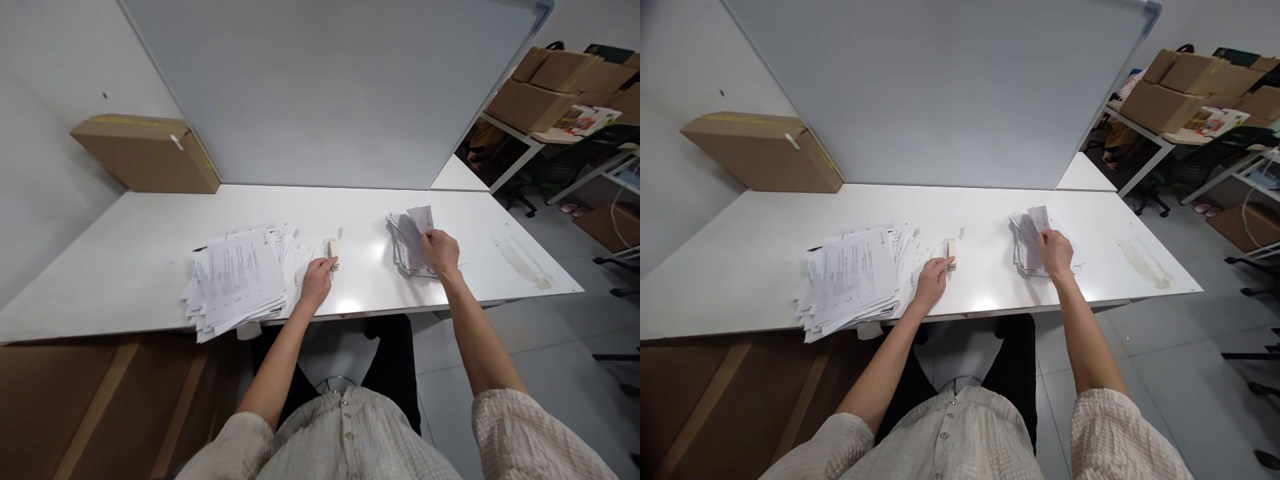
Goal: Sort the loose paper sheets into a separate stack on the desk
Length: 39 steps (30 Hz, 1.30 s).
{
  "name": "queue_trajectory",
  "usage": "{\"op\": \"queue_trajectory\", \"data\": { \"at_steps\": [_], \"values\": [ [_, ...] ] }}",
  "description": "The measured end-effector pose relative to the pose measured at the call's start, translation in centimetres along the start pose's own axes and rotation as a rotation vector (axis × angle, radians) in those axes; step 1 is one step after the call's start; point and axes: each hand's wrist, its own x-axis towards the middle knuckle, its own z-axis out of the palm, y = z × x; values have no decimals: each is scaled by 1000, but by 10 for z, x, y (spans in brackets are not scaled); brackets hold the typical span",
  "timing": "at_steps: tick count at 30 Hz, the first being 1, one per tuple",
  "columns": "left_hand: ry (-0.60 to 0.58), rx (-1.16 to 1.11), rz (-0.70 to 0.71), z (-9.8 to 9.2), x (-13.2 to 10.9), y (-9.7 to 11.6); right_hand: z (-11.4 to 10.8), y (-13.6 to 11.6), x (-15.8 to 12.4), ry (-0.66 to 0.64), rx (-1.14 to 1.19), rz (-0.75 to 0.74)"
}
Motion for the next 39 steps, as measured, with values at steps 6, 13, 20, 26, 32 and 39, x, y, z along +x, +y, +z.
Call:
{"op": "queue_trajectory", "data": {
  "at_steps": [6,13,20,26,32,39],
  "values": [
    [133,-22,6,-3,0,5,-58,-19,-32,148,388,-119],
    [77,-577,-133,-35,10,55,-77,-48,-69,82,881,-174],
    [88,-1003,-224,-57,21,95,-38,-65,-91,-25,1091,-176],
    [284,-836,-201,-67,11,105,-14,-68,-101,-85,1269,-217],
    [255,-848,-226,-55,2,91,21,-65,-113,-192,1272,-144],
    [283,-808,-269,-52,0,88,28,-68,-114,-203,1268,-108]
  ]
}}
